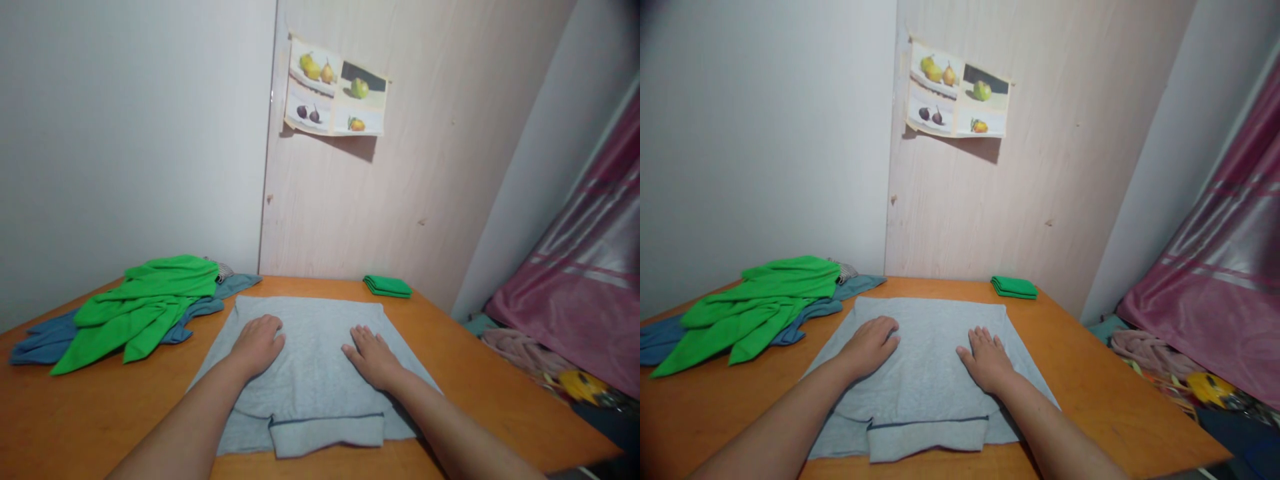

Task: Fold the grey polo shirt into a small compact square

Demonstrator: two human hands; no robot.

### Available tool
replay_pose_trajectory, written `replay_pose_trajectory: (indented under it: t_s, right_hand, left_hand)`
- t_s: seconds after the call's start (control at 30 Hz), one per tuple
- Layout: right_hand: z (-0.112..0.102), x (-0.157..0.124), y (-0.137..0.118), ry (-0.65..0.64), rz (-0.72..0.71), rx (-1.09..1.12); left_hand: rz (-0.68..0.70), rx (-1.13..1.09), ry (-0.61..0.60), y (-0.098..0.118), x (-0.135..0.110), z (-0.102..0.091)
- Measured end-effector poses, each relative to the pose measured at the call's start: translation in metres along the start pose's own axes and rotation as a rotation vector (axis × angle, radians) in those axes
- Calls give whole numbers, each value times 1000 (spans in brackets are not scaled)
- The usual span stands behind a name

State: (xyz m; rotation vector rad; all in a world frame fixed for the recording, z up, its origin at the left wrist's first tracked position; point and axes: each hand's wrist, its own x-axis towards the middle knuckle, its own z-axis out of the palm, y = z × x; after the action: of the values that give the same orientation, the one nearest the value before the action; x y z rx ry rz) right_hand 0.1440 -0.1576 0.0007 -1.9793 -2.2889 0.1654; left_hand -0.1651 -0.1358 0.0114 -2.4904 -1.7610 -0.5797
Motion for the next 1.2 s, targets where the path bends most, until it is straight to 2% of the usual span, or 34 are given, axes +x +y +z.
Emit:
replay_pose_trajectory:
  t_s: [0.27,0.5,0.7,0.9,1.07,1.2]
  right_hand:
    - [-1,-18,26,-10,48,-31]
    - [3,-18,30,-3,42,-54]
    - [13,-14,37,39,36,-66]
    - [27,-11,45,95,20,-62]
    - [37,-8,49,139,7,-100]
    - [42,-6,51,153,4,-101]
  left_hand:
    - [-2,-44,-50,-8,0,1]
    - [-23,-22,-65,-4,-3,0]
    - [-74,11,-165,0,-6,3]
    - [-78,4,-211,-2,-10,-2]
    - [-156,68,-157,-18,-7,-11]
    - [-257,144,-73,-36,6,-22]
